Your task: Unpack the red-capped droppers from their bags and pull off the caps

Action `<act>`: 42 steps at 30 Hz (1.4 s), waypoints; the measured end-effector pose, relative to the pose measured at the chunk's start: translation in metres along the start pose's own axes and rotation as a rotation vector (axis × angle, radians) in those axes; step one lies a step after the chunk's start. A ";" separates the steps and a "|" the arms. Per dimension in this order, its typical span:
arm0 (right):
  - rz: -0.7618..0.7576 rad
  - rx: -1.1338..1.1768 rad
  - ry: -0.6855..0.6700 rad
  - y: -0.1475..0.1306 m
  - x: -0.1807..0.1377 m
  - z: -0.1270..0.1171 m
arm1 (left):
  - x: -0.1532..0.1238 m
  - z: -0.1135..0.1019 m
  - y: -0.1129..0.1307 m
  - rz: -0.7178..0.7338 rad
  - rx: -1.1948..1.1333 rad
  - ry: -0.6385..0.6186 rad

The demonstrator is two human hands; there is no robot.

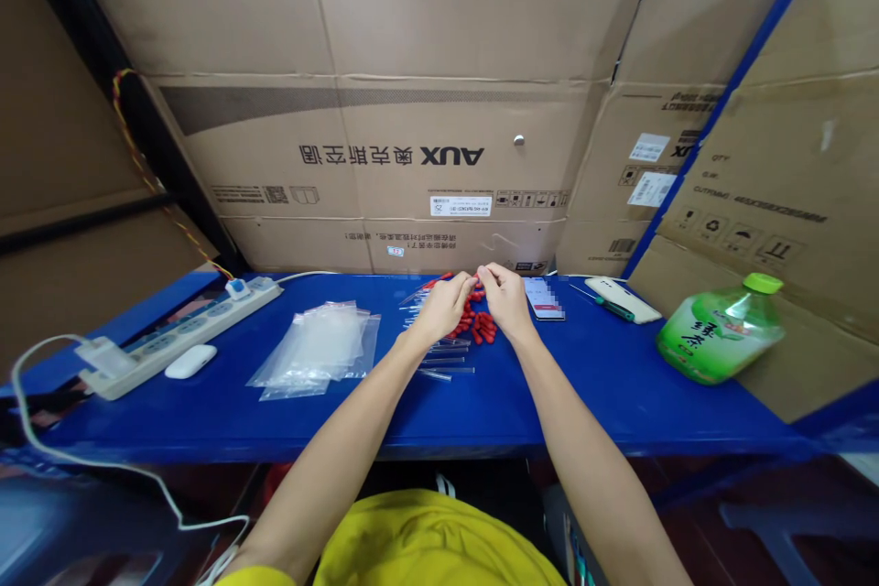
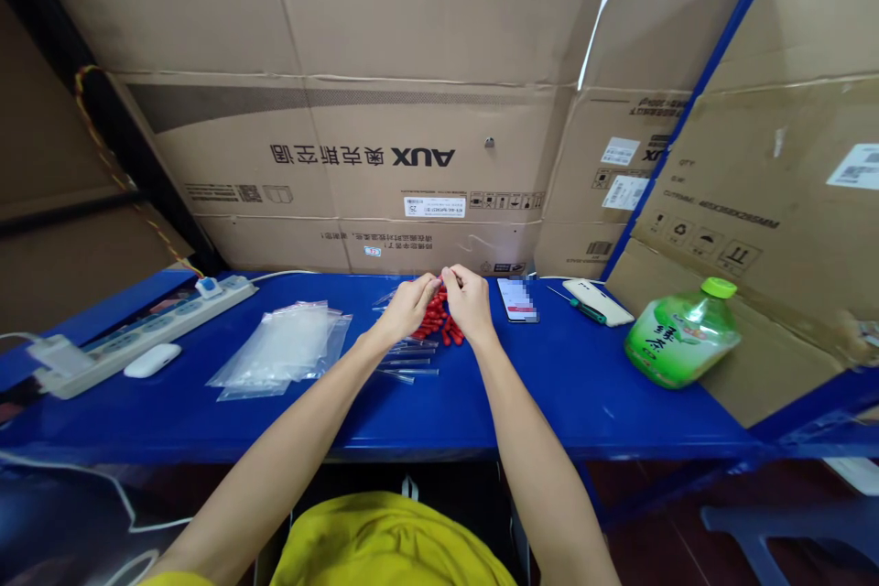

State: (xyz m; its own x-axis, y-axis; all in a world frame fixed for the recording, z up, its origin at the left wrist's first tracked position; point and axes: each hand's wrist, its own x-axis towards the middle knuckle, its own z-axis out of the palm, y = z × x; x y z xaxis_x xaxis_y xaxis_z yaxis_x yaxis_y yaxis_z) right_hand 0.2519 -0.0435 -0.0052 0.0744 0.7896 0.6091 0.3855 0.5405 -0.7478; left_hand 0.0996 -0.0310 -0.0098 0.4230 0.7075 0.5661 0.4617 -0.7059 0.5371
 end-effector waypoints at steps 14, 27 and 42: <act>0.035 -0.117 0.167 0.000 0.004 0.005 | 0.006 0.014 0.007 -0.075 0.051 0.035; 0.005 -0.168 0.300 -0.006 0.005 0.005 | 0.014 0.016 0.015 -0.060 0.071 0.023; 0.035 -0.188 0.400 -0.008 0.006 0.008 | 0.018 0.017 0.018 -0.051 0.143 -0.016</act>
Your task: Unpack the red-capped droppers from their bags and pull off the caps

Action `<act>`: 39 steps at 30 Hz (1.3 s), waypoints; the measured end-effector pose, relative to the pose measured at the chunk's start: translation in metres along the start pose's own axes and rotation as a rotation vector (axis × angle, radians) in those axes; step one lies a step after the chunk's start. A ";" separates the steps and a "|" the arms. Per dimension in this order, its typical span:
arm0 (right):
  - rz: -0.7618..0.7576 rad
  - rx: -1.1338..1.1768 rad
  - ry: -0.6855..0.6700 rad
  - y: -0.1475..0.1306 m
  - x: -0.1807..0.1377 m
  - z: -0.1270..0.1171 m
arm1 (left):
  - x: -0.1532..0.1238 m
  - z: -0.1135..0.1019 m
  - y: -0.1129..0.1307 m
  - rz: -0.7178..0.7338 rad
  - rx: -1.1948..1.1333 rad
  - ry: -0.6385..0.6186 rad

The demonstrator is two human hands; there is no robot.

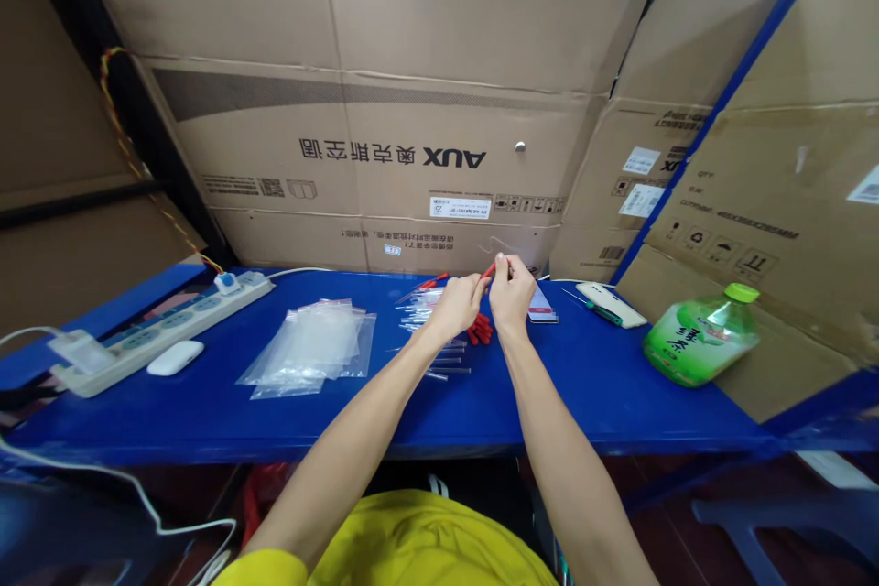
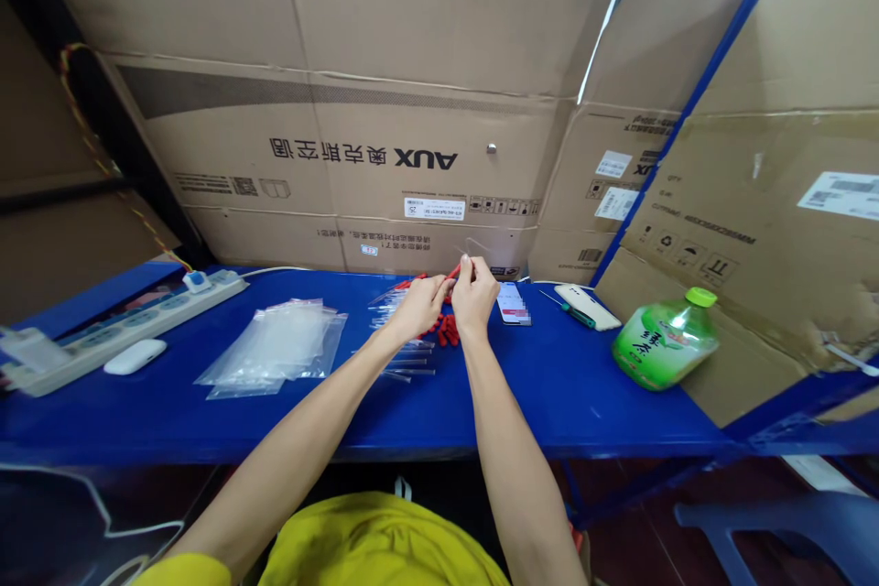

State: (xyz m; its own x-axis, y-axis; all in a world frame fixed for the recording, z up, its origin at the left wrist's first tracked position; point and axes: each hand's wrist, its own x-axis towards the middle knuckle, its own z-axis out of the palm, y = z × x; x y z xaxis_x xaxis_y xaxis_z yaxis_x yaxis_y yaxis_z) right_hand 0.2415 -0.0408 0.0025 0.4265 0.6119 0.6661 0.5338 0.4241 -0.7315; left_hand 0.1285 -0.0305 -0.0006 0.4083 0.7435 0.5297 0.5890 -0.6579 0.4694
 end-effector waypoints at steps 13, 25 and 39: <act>-0.079 -0.110 0.129 0.034 0.048 -0.039 | -0.018 -0.019 -0.020 -0.071 -0.084 0.114; -0.211 0.099 -0.576 0.015 0.014 -0.016 | -0.018 -0.031 -0.025 0.071 -0.182 0.044; -0.357 -0.241 -0.644 0.009 -0.006 -0.005 | -0.018 -0.050 -0.027 -0.061 -0.392 0.069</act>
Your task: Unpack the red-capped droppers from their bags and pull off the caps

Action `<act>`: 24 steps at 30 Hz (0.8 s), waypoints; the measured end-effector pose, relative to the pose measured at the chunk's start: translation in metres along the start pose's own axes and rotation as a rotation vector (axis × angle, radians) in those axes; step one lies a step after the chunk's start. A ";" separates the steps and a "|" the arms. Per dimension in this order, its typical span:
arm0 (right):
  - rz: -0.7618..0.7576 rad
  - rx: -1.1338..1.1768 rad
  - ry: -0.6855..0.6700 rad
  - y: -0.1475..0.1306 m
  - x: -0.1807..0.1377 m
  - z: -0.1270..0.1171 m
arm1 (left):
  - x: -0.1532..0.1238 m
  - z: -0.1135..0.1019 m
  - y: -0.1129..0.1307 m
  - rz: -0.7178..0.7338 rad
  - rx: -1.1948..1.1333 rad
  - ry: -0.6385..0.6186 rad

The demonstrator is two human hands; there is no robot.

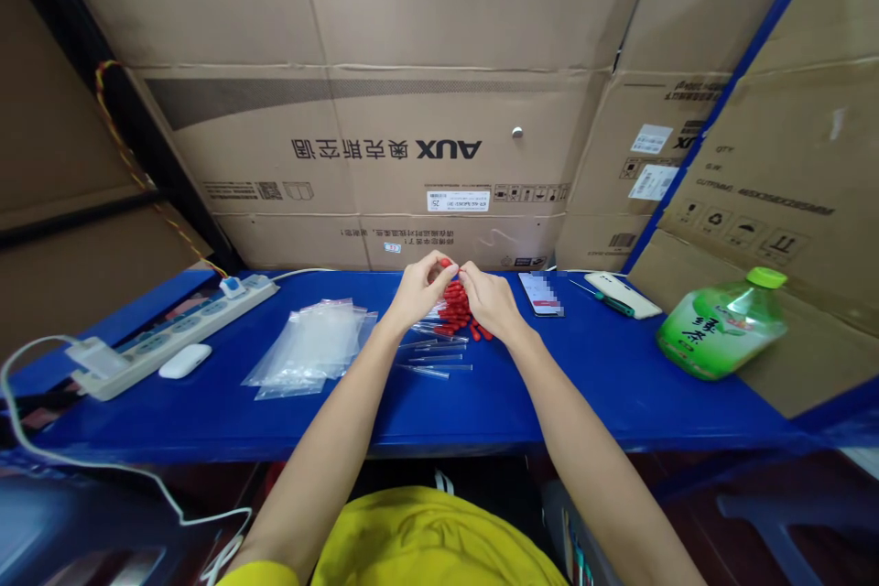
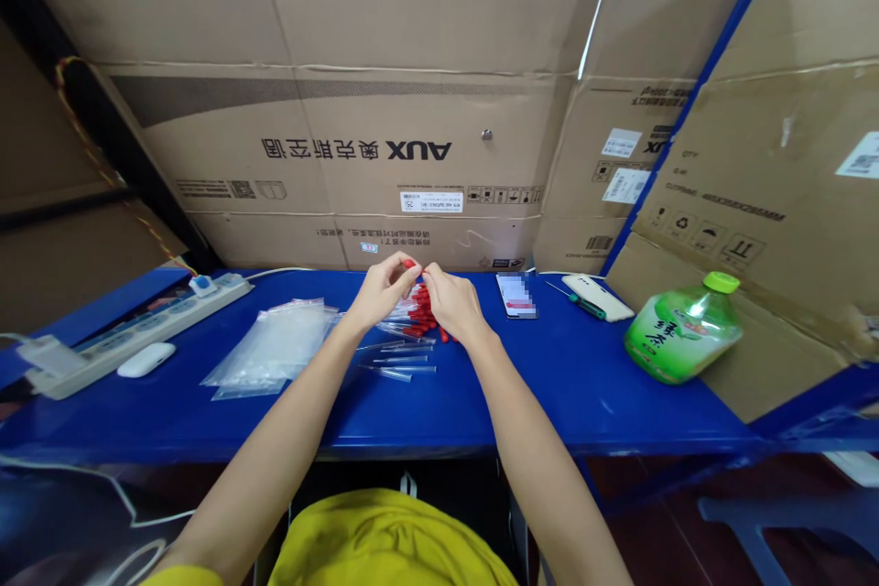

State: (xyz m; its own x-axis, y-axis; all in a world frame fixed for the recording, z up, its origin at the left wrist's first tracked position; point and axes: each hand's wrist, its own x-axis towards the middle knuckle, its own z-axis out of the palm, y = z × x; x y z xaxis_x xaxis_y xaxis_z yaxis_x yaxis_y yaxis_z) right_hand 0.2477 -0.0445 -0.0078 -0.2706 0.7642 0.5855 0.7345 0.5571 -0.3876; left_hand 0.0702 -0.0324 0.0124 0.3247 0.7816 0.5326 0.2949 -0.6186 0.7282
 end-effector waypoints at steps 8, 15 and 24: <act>0.026 -0.163 0.022 -0.008 -0.002 0.006 | -0.003 0.003 0.003 0.057 0.262 0.181; 0.064 -0.263 -0.032 -0.017 -0.002 0.005 | -0.002 0.012 0.011 0.002 0.237 0.343; 0.136 -0.288 -0.085 -0.035 0.003 -0.001 | 0.002 0.024 0.015 -0.054 0.213 0.567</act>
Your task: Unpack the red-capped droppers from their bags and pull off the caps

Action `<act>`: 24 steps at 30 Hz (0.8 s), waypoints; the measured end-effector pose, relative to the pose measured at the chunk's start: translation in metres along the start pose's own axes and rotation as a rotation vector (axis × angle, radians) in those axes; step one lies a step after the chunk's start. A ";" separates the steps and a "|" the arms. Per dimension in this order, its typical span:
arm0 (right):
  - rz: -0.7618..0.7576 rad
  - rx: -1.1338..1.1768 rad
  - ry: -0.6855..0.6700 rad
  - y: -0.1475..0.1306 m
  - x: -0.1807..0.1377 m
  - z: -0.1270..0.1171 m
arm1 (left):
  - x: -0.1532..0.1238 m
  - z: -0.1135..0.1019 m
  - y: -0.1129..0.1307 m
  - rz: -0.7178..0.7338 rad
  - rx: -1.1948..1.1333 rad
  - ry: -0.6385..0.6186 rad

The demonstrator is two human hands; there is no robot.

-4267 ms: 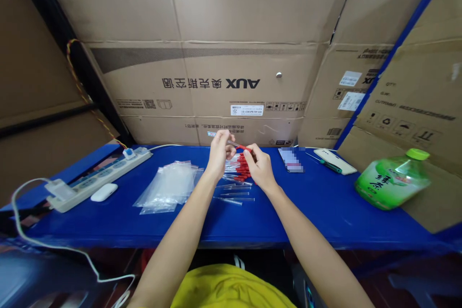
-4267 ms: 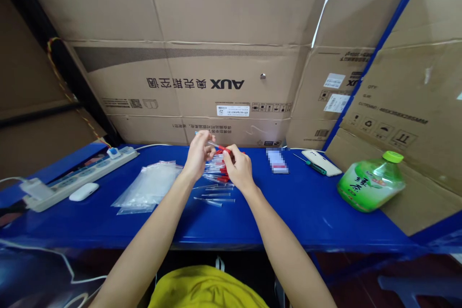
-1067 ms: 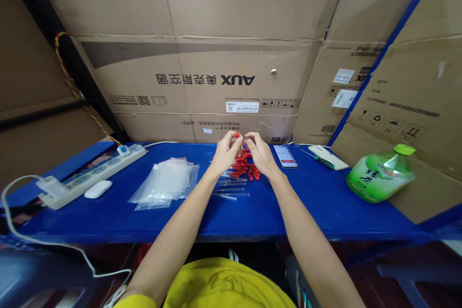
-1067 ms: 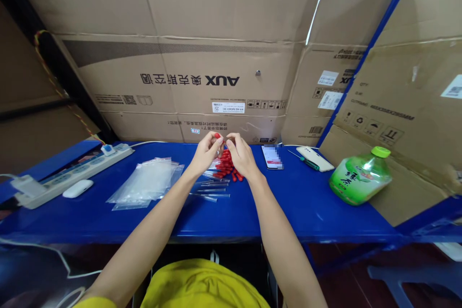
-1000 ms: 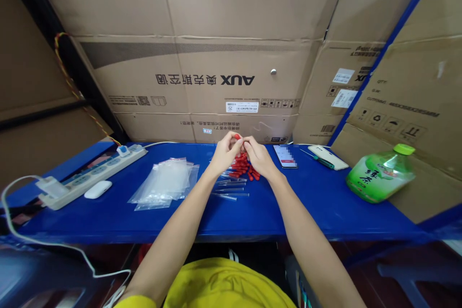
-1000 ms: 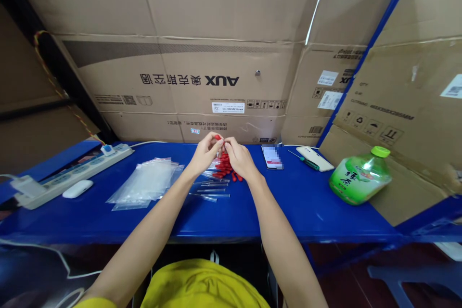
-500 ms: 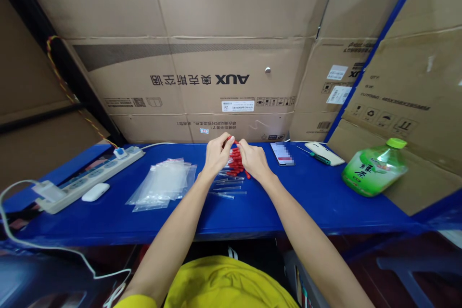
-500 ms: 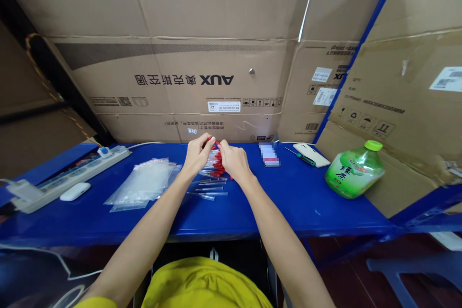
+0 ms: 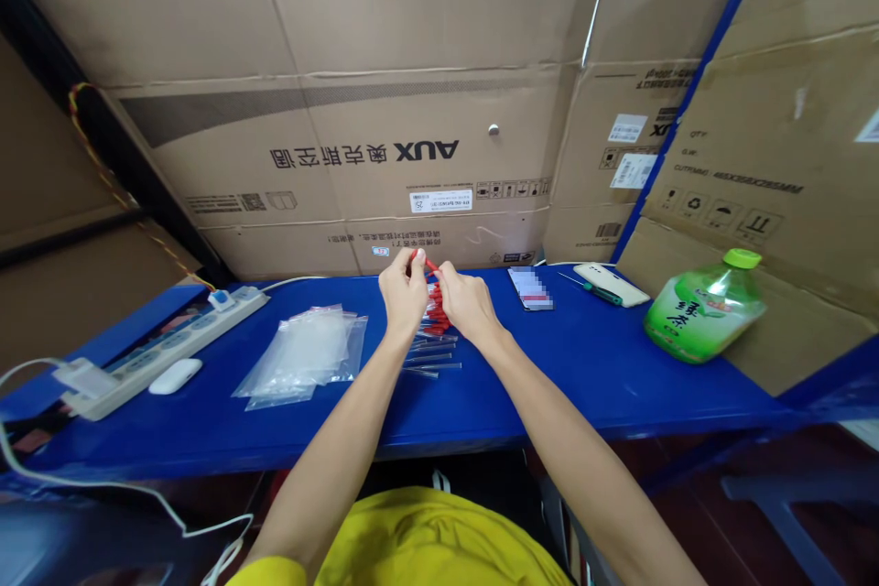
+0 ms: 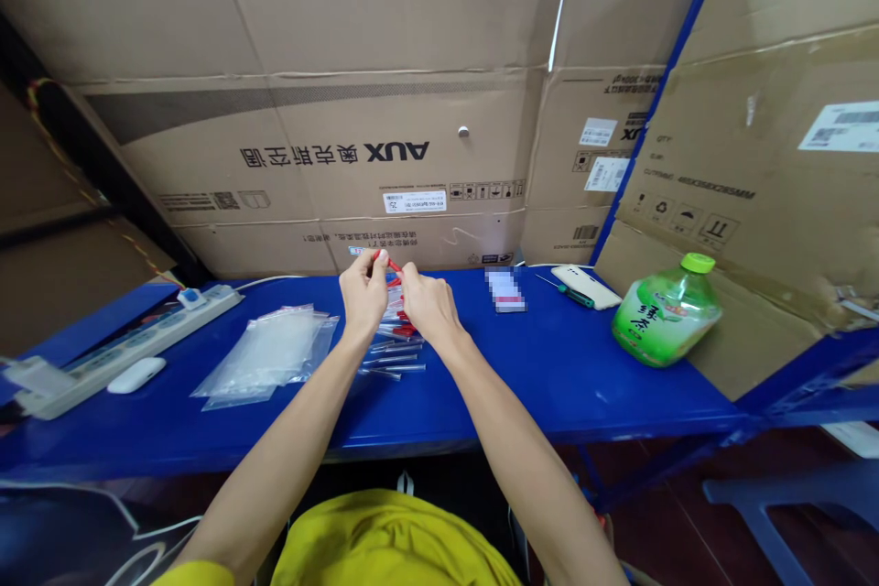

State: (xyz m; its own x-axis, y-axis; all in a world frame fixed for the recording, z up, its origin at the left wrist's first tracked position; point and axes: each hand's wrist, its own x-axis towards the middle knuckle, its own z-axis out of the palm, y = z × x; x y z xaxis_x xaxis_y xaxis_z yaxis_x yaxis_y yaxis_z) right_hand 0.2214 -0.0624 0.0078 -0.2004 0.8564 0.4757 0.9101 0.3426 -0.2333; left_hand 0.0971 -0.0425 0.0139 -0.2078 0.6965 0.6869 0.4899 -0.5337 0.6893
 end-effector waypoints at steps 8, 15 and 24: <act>-0.008 -0.003 -0.001 -0.012 0.001 -0.006 | -0.005 0.004 0.011 -0.003 0.000 0.139; -0.002 0.031 0.039 -0.012 -0.009 -0.002 | 0.020 -0.016 0.000 -0.056 0.018 0.370; -0.120 0.076 0.058 0.021 -0.017 0.002 | 0.055 -0.026 -0.003 -0.037 -0.249 0.318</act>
State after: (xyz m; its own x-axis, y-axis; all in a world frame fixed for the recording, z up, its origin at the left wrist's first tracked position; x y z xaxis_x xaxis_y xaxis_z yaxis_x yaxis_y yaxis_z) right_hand 0.2428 -0.0693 -0.0071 -0.2832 0.7846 0.5515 0.8501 0.4715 -0.2343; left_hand 0.0621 -0.0156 0.0554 -0.4918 0.5556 0.6704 0.2652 -0.6378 0.7231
